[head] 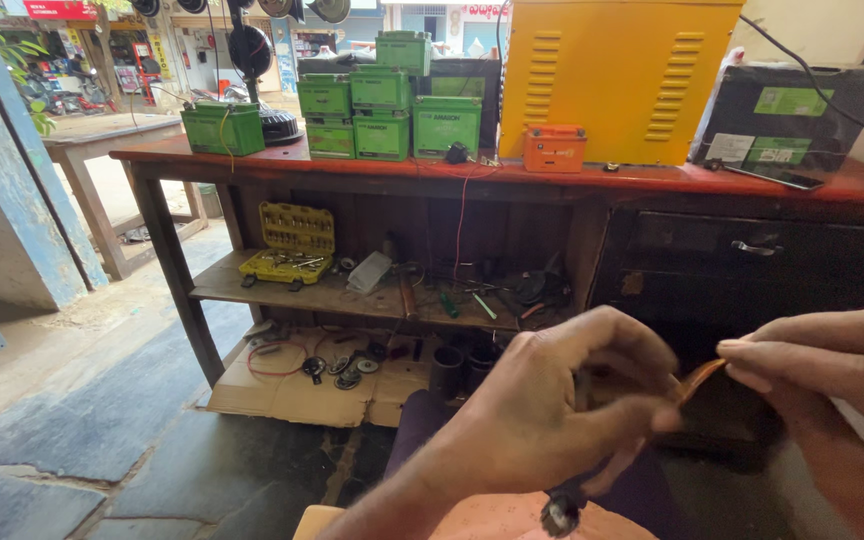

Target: The person sits and disassembles a small cylindrical electronic component, then twists and connects two wires together by hand. The person handles the component and wires throughout the clip.

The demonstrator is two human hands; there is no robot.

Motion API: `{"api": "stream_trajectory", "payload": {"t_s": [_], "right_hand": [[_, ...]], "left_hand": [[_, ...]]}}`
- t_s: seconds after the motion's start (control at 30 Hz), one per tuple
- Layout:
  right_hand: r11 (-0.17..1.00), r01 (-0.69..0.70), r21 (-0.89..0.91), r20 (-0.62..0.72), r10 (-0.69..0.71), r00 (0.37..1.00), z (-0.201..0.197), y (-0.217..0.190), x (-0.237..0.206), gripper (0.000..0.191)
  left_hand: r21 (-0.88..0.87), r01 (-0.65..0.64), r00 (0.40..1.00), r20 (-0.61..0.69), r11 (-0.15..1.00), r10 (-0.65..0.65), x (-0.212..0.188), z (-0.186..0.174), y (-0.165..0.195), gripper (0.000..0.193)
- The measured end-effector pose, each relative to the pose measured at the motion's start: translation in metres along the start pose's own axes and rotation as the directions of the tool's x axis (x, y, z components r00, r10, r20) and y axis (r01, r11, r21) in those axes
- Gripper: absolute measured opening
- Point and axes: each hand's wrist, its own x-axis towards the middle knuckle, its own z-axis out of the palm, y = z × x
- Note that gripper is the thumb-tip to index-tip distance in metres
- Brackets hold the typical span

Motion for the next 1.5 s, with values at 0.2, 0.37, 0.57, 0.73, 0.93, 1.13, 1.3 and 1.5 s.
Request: {"api": "stream_trajectory", "payload": {"t_s": [0.2,0.37,0.57,0.73,0.93,1.13,1.3,1.5], "right_hand": [[0.996,0.039,0.081,0.044,-0.043,0.998,0.001,-0.004,0.008,0.018],[0.978,0.207,0.029,0.103,-0.209,0.973,-0.003,0.002,0.005,0.017],[0.967,0.253,0.041,0.111,-0.256,0.96,-0.004,0.004,0.002,0.018],[0.991,0.103,-0.081,0.138,-0.091,0.986,-0.003,0.0,0.0,0.021],[0.982,0.134,-0.133,0.179,-0.109,0.978,-0.003,0.002,-0.001,0.023],[0.977,0.149,-0.152,0.203,-0.116,0.972,-0.005,0.003,0.001,0.024],[0.985,0.113,-0.133,0.211,-0.083,0.974,-0.006,0.0,0.006,0.026],[0.947,0.299,-0.12,0.255,-0.262,0.931,-0.016,0.001,0.005,0.024]], "left_hand": [[-0.28,-0.053,0.993,0.082,0.959,0.079,0.003,0.008,-0.018,0.031],[-0.399,-0.05,0.991,0.096,0.915,0.096,0.006,0.014,-0.034,0.03],[-0.494,0.018,0.989,0.135,0.869,0.056,0.004,0.014,-0.027,0.023],[-0.127,0.146,0.989,0.017,0.981,-0.146,-0.001,0.009,-0.007,0.017],[0.079,-0.012,0.994,-0.108,0.997,0.021,0.0,0.007,0.006,0.014],[0.199,-0.003,0.992,-0.122,0.98,0.028,-0.001,0.006,0.006,0.017],[0.097,-0.044,0.994,-0.097,0.994,0.054,0.001,0.008,0.004,0.022],[-0.278,0.097,0.988,0.141,0.956,-0.059,0.002,0.007,-0.006,0.03]]}}
